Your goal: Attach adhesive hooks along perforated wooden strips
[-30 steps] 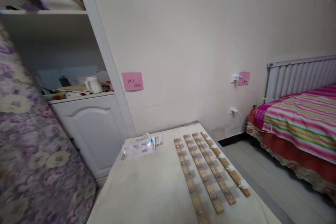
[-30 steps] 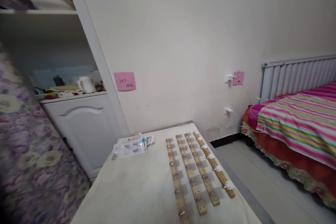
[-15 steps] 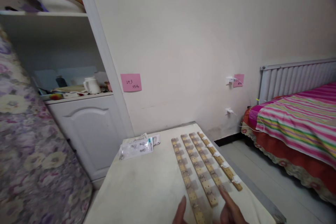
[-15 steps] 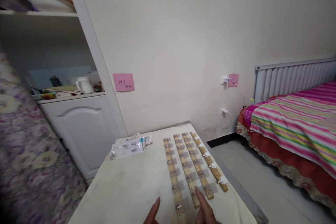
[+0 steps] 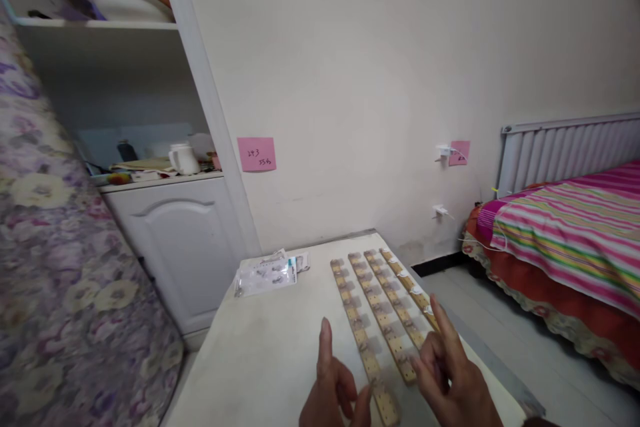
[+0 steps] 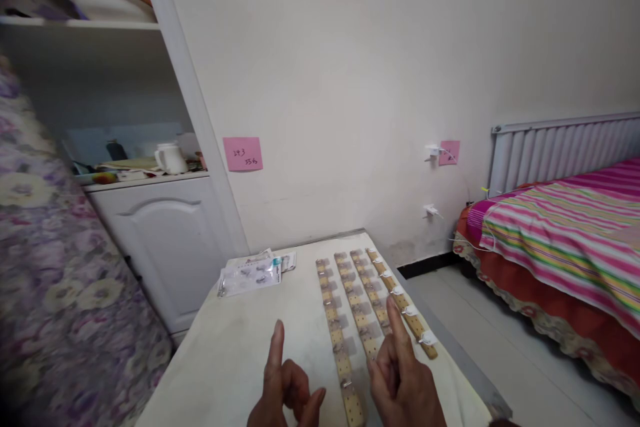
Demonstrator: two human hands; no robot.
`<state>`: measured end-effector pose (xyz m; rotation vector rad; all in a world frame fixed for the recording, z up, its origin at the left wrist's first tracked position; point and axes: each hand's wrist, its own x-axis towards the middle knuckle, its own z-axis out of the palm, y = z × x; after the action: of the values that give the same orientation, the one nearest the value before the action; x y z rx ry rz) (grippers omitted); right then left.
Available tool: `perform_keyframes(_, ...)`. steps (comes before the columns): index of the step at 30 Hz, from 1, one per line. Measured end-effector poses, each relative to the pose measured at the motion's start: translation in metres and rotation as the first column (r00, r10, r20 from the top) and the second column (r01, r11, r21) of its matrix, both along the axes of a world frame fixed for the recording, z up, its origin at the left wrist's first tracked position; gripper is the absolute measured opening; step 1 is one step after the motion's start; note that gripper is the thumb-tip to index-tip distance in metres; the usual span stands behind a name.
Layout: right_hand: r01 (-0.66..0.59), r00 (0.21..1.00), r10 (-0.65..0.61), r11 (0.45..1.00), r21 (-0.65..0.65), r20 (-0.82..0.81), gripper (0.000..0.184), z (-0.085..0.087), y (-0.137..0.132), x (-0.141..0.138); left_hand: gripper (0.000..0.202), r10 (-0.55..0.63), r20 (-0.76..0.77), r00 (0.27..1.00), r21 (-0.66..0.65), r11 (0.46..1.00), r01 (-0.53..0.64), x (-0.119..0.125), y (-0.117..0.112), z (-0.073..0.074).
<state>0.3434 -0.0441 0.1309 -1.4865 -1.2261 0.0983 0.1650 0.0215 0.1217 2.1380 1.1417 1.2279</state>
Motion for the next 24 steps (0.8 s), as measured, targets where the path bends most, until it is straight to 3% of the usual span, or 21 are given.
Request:
perform_keyframes(6,-0.050,0.999,0.050,0.994,-0.098,-0.001,0.076,0.001,0.007,0.011,0.084,0.005,-0.135,0.991,-0.074,0.997,-0.015,-0.005,0.006,0.007)
perform_keyframes(11,-0.033,0.999,0.034,0.995,-0.099,0.015,0.077,0.002,0.008,0.013,0.081,0.071,-0.105,0.992,-0.089,0.993,-0.081,-0.003,0.002,0.010)
perform_keyframes(24,-0.022,1.000,0.020,0.993,-0.120,-0.022,0.078,0.005,0.008,0.013,0.082,0.044,-0.115,0.992,-0.106,0.993,-0.056,-0.006,0.004,0.007)
